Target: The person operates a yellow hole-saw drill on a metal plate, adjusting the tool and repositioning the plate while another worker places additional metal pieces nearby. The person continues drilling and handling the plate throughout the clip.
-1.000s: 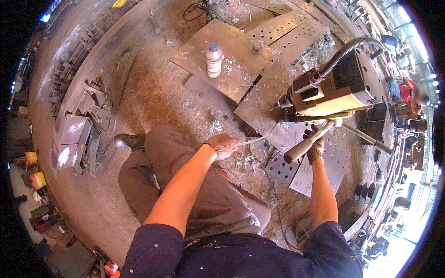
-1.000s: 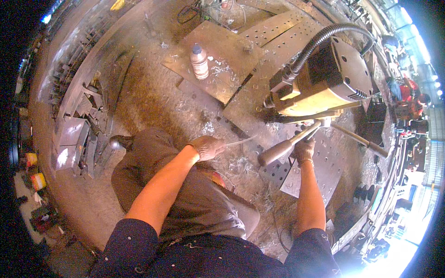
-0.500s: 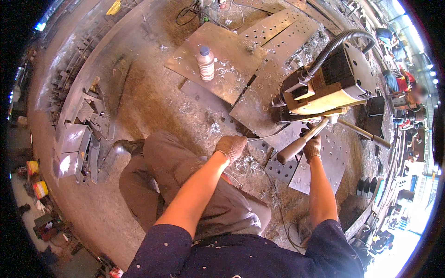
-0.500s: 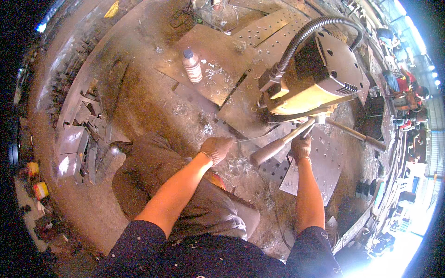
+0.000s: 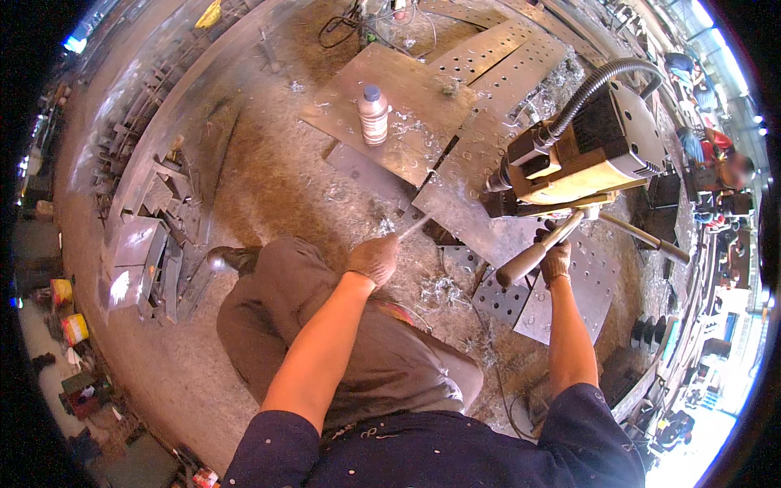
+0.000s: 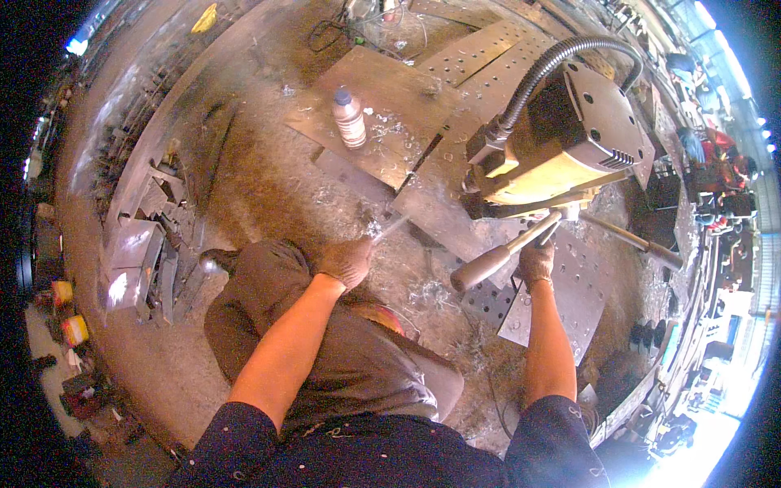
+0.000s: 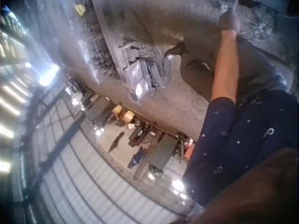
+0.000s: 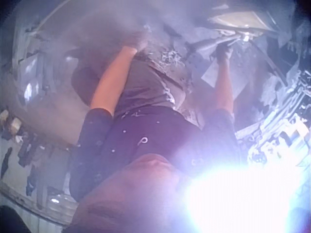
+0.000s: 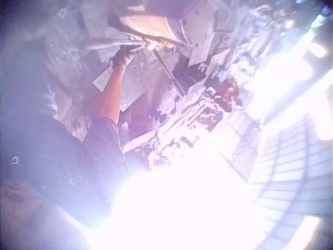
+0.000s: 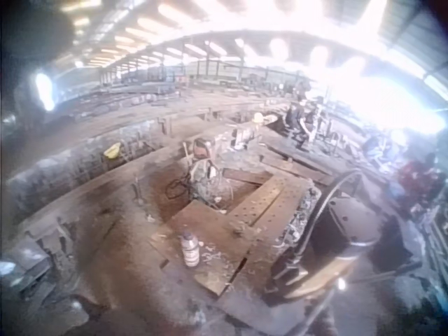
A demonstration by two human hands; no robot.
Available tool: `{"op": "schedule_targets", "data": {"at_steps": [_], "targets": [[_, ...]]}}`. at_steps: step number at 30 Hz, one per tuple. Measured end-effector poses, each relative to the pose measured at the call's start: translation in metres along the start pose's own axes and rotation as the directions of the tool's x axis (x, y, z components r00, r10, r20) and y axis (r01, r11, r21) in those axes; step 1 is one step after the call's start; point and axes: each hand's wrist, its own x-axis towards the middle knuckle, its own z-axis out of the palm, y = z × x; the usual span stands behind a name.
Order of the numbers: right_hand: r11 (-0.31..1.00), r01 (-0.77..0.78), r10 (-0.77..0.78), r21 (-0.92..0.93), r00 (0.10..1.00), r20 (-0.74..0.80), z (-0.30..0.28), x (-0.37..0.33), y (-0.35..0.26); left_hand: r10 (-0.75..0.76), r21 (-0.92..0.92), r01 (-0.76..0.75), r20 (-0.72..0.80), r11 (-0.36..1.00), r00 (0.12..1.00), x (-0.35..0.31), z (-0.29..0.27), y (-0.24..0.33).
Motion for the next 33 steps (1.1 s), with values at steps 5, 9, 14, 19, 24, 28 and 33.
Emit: {"op": "schedule_targets", "data": {"at_steps": [5, 9, 14, 19, 24, 28, 33], "targets": [[0.992, -0.111, 0.108, 0.061, 0.993, 0.053, 0.034, -0.002, -0.025, -0.157, 0.159, 0.133, 0.150, 0.978, 0.976, 0.017, 0.051, -0.041], [0.997, -0.048, 0.047, 0.062, 0.998, 0.030, 0.010, -0.004, -0.025, -0.235, 0.008, 0.235, -0.001, 0.972, 0.972, 0.036, 0.052, -0.036], [0.991, -0.099, 0.089, 0.094, 0.991, 0.102, 0.030, -0.020, -0.044, -0.106, 0.052, 0.106, -0.009, 0.993, 0.994, 0.030, 0.041, -0.039], [0.944, -0.187, 0.150, 0.271, 0.977, 0.150, 0.017, -0.020, -0.048, -0.147, 0.043, 0.147, -0.020, 0.988, 0.989, 0.041, 0.048, -0.020], [0.997, -0.069, 0.071, -0.021, 0.992, 0.104, 0.017, -0.028, -0.053, -0.051, -0.091, 0.038, -0.139, 0.995, 0.989, 0.060, 0.030, 0.004], [0.993, -0.107, 0.101, 0.053, 0.989, 0.105, 0.008, -0.021, -0.051, 0.108, 0.000, -0.109, -0.112, 0.994, 0.988, 0.090, 0.021, 0.008], [0.984, -0.052, 0.074, -0.173, 0.989, 0.127, 0.005, -0.018, -0.050, -0.022, -0.173, -0.033, -0.306, 0.984, 0.952, 0.110, 0.001, 0.001]]}}
